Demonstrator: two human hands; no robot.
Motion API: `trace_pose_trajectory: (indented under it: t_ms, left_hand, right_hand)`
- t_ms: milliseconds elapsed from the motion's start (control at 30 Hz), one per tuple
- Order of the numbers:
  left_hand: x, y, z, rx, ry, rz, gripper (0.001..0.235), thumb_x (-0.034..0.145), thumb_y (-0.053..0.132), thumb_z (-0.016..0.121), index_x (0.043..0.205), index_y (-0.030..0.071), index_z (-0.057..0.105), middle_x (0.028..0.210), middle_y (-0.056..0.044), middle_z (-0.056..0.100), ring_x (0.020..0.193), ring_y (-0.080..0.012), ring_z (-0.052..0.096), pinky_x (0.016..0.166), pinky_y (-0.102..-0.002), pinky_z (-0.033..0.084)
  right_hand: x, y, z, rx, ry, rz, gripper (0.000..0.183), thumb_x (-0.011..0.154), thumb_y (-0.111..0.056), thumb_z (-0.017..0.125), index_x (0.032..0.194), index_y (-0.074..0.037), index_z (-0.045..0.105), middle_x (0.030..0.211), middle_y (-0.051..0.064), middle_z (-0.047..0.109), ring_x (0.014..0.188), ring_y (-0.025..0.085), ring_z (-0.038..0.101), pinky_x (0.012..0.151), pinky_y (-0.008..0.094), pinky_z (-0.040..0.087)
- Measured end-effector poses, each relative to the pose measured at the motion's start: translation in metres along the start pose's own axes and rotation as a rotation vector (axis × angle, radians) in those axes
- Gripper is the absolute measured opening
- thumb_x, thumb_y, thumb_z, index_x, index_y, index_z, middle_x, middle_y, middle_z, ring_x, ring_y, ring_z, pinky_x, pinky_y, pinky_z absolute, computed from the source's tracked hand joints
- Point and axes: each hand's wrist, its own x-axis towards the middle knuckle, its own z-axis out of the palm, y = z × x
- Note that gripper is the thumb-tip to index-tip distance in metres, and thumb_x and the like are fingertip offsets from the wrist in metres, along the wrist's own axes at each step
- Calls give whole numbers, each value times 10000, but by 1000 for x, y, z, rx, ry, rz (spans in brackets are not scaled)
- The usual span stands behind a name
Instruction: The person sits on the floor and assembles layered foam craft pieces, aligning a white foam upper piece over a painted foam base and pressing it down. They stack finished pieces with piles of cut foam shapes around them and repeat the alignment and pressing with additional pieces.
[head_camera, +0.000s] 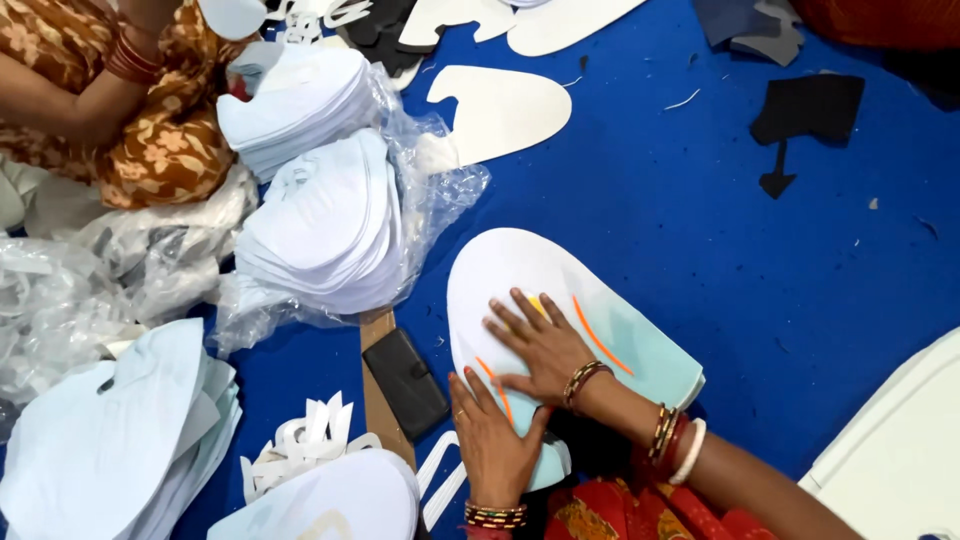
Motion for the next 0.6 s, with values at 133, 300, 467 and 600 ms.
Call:
trace_pose_trajectory:
  t_ms: [133, 300, 467, 600]
  left_hand:
    - [-5, 7, -10, -51, -4, -18, 1223, 809, 647, 739, 1524, -138, 133, 1528, -438, 198, 1415, -532, 274, 1150, -516, 258]
    - [-4, 14, -18, -118, -39, -121, 1316, 700, 696, 774, 1508, -117, 126, 1495, -393, 303, 1343, -513, 378, 1105, -499, 334]
    - [3, -93, 72, -31, -75, 30, 912, 827, 448, 598, 1498, -57, 243, 1436, -345, 388, 1302, -462, 451, 1055, -423, 427]
    - [-23, -287, 193, -1, -29, 323, 555, 953, 255, 438, 1444, -1, 400, 1421, -324, 398, 1286, -426, 454, 1038, -380, 432]
  right_hand:
    - [0, 44, 44, -33, 259, 106, 729, 983, -651, 409, 1601, -289, 279, 1693, 56, 195, 1558, 334, 116, 1213, 549, 113]
    - [-42, 75, 15, 95, 152, 570, 847, 933, -718, 406, 1611, -263, 183, 1631, 216, 216, 1470, 402, 240, 1115, 518, 275]
    - [-132, 122, 7, 524, 37, 897, 752, 989, -690, 358, 1531, -171, 398, 1408, 207, 616, 1291, 416, 584, 1094, 488, 447]
    - [-284, 193, 63, 221, 597, 1099, 723, 937, -634, 548, 1313, -23, 639, 1363, 236, 638, 1279, 416, 588, 1100, 497, 448]
